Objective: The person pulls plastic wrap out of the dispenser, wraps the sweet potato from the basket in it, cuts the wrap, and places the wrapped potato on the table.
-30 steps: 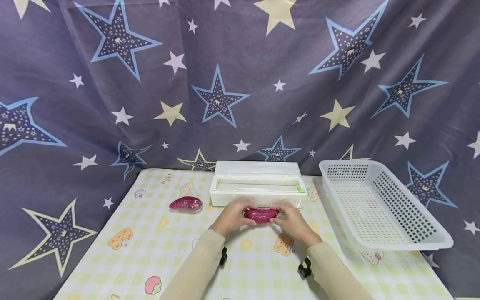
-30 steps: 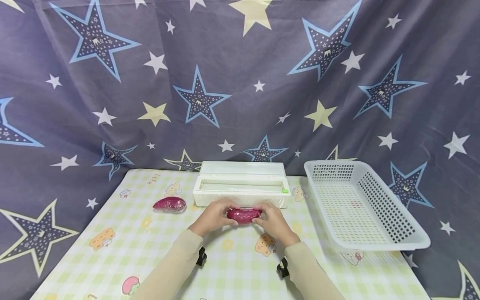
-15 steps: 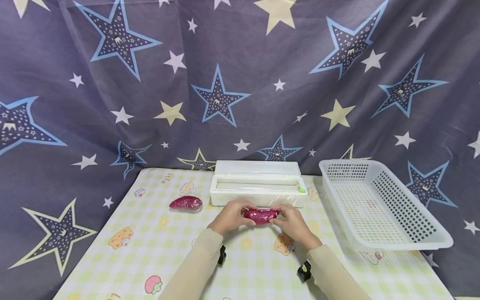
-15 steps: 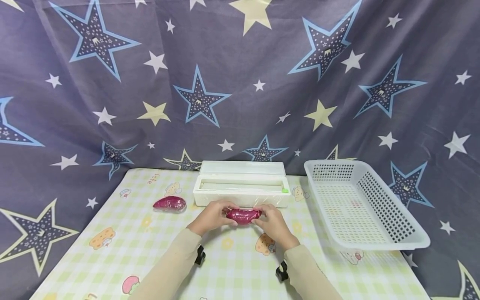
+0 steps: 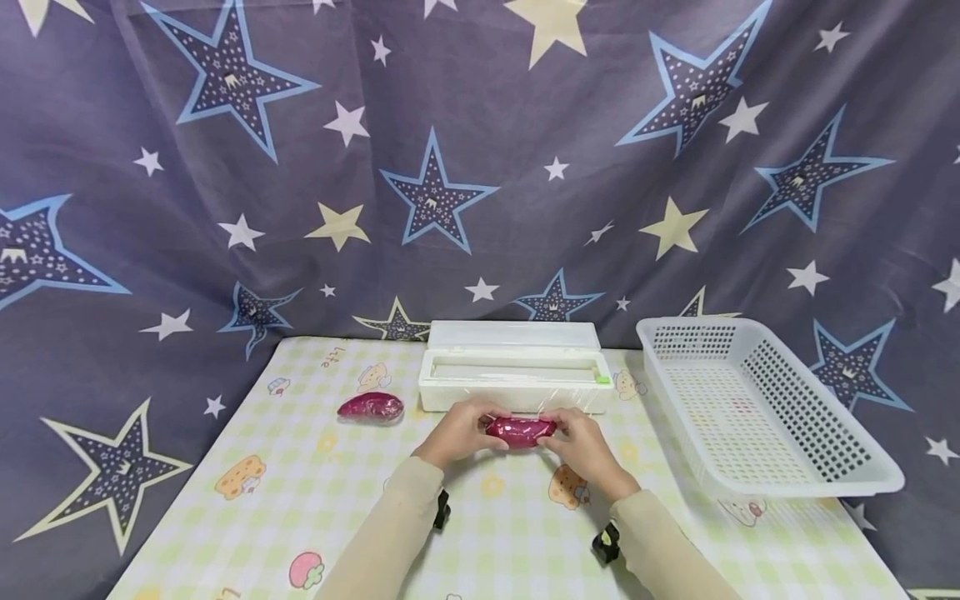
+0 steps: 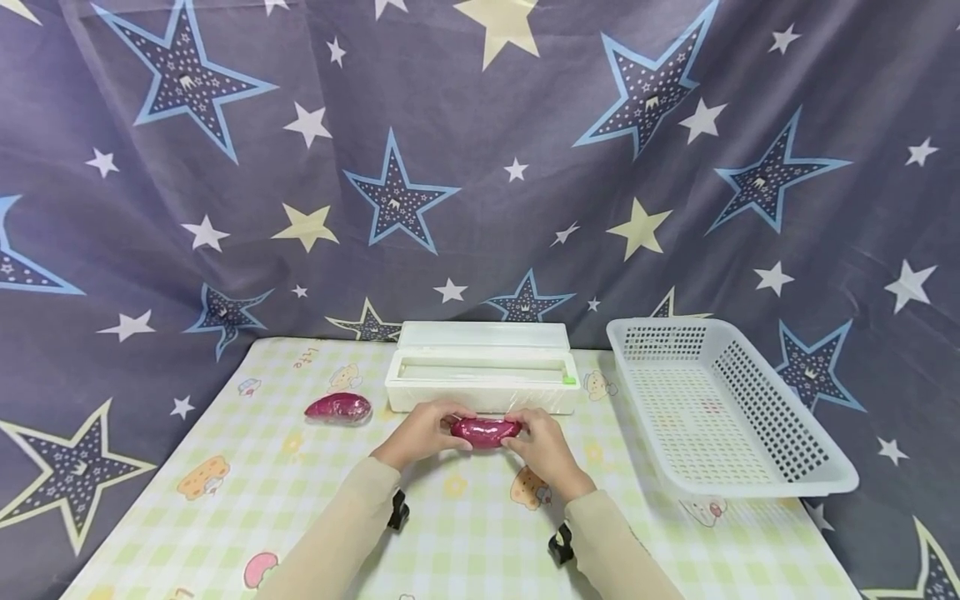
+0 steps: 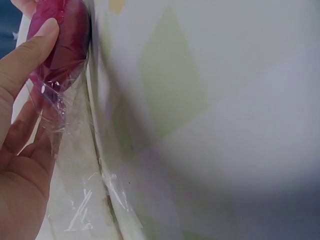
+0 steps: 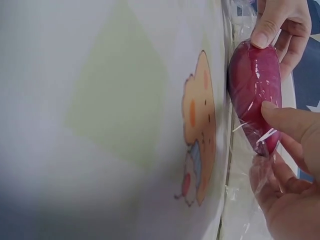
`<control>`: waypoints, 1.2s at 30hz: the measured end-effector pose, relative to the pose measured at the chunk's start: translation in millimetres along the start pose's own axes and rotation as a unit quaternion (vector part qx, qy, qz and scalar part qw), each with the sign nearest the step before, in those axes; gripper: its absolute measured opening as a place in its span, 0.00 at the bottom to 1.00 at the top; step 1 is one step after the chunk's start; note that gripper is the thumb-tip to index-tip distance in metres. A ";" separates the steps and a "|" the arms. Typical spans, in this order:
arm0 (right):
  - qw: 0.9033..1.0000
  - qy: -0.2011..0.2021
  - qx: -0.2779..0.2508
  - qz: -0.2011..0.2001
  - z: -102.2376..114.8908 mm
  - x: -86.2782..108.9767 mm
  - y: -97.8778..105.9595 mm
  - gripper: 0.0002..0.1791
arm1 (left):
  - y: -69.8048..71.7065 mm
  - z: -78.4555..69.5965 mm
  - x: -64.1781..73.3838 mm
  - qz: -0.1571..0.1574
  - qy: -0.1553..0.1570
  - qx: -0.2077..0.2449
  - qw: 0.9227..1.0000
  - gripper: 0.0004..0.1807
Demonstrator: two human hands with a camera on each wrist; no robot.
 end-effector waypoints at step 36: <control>0.999 -0.022 -0.022 0.043 -2.1 13.5 2.1 0.16 | -5.2 -8.2 9.0 0.037 0.046 0.048 0.997 0.27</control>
Point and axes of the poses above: each hand's wrist, its own x-axis away from the middle knuckle, its own y-axis out of the back of the hand, z = x × y, the point moved 2 cm from there along -x, towards the middle knuckle, and after that the axes turned 12 degrees about z, right-handed, at the moved point
